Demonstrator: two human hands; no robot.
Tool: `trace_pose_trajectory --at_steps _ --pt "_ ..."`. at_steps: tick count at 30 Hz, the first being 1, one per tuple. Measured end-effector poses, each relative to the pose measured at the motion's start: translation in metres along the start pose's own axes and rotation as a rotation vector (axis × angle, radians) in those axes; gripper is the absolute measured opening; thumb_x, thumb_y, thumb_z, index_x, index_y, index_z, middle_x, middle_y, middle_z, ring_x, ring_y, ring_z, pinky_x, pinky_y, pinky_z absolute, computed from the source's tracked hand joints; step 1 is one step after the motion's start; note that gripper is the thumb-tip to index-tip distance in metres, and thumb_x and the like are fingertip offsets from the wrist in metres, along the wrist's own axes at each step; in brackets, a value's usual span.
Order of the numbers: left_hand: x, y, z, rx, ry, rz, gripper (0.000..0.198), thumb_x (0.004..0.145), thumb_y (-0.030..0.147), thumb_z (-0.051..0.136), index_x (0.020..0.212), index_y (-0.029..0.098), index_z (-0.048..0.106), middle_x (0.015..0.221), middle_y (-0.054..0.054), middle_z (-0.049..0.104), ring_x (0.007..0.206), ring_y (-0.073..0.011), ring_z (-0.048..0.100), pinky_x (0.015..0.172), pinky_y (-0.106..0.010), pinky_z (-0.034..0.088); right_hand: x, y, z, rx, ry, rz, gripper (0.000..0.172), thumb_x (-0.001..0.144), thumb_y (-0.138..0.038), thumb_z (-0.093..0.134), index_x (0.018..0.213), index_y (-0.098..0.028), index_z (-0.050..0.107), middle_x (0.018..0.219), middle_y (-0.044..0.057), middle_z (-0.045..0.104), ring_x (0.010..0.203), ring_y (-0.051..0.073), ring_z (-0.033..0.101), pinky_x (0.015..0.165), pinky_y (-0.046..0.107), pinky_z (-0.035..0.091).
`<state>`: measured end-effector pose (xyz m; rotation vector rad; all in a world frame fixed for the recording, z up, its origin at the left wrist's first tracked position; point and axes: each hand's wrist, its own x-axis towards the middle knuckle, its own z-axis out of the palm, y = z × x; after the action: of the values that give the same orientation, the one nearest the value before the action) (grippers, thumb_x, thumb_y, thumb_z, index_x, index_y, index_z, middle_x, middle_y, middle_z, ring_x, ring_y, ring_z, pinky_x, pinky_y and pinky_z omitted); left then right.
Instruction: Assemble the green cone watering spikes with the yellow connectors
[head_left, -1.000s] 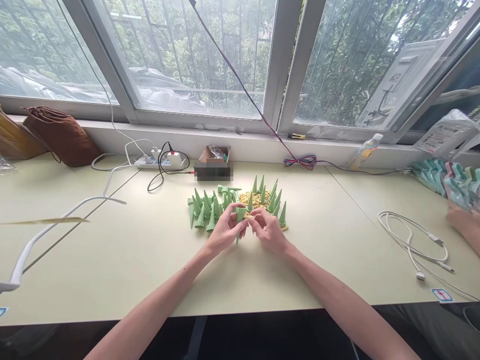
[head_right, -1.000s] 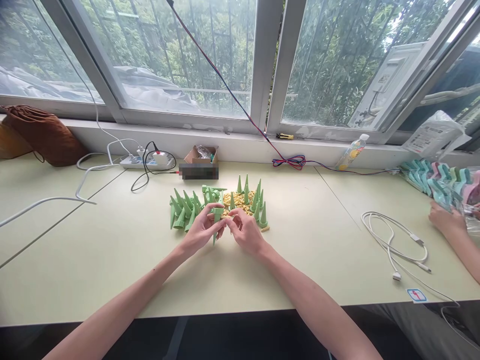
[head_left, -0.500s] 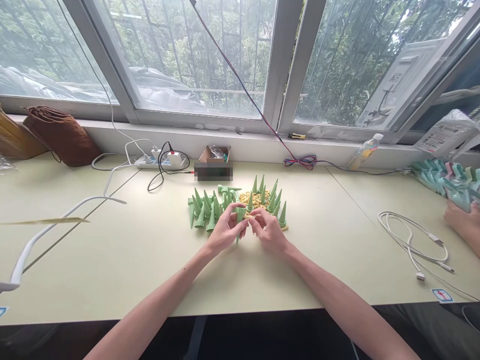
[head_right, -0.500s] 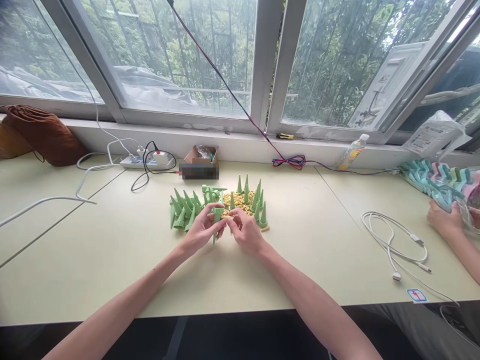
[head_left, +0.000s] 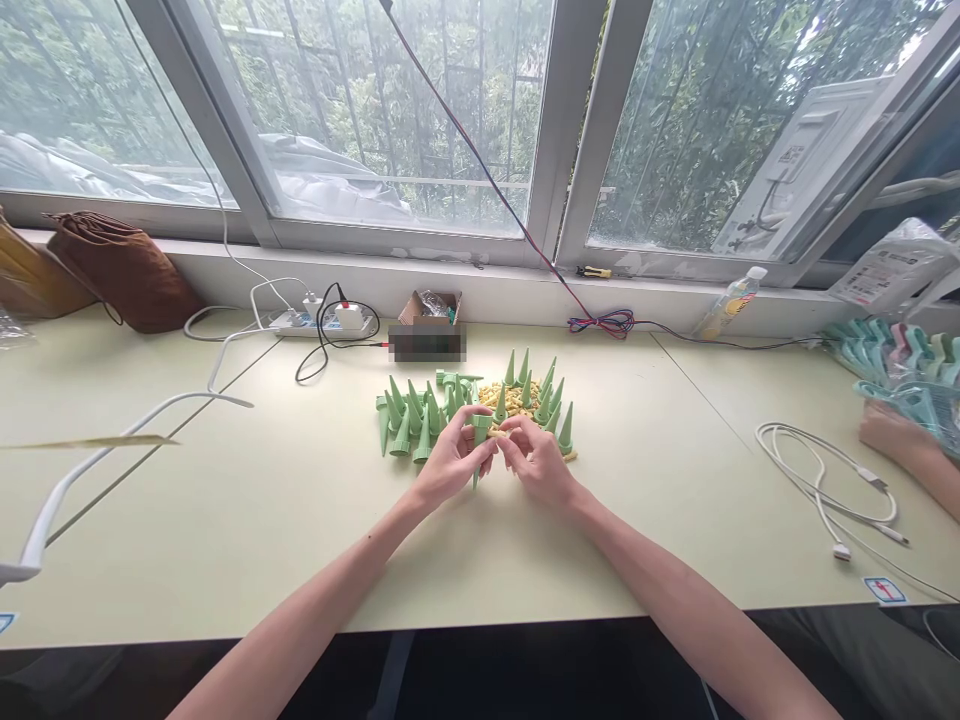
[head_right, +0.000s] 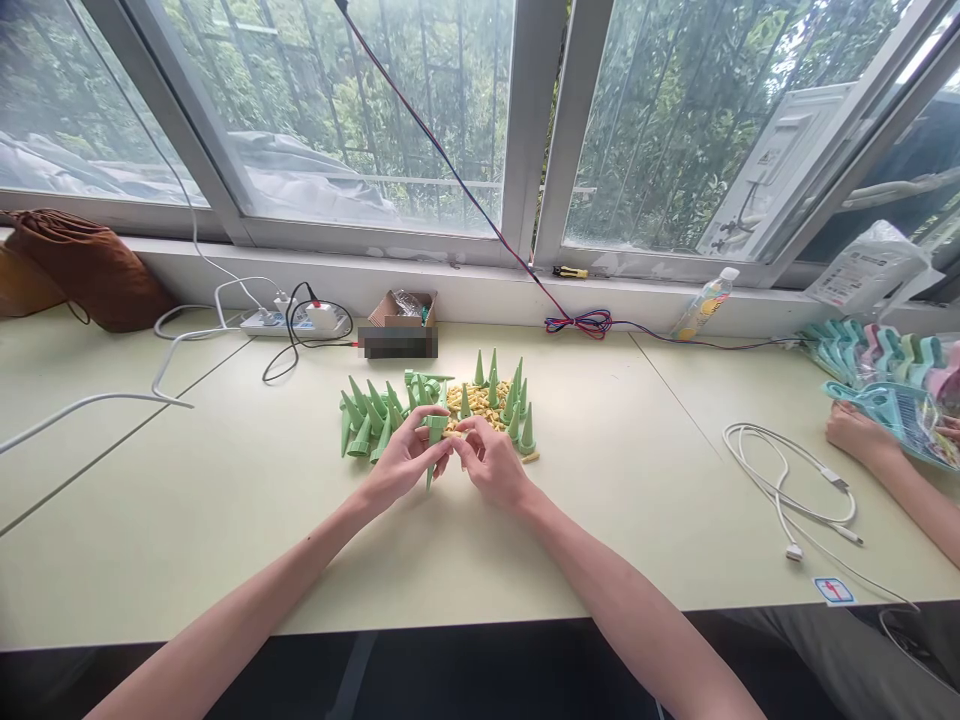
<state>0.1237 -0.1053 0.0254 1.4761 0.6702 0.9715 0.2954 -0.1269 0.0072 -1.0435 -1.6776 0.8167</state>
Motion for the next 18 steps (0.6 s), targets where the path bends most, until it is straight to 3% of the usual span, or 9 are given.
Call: trace_pose_trajectory --at_steps 10,18 --pt "-0.0008 0.0006 0.0001 0.005 -0.002 -0.016 0.040 0.089 0.037 0.063 0.121 0.022 0.045 0.066 0.005 0.055 0.054 -0.0101 0.055 0.051 -0.022 0.045 0.0006 -0.0033 0.0002 0.010 0.002 0.011 0.023 0.099 -0.040 0.045 0.094 -0.020 0.054 0.059 -0.004 0.055 0.049 0.012 0.051 0.051 0.024 0.041" --pt "-0.0002 -0.0011 0.0005 -0.008 0.001 -0.013 0.040 0.088 0.038 0.065 0.120 0.022 0.046 0.069 0.004 0.056 0.055 -0.0101 0.055 0.050 -0.022 0.045 -0.0010 -0.0042 -0.0005 -0.005 -0.017 0.015 0.021 0.097 -0.040 0.049 0.103 -0.021 0.048 0.061 -0.004 0.059 0.050 0.013 0.053 0.051 0.024 0.041"
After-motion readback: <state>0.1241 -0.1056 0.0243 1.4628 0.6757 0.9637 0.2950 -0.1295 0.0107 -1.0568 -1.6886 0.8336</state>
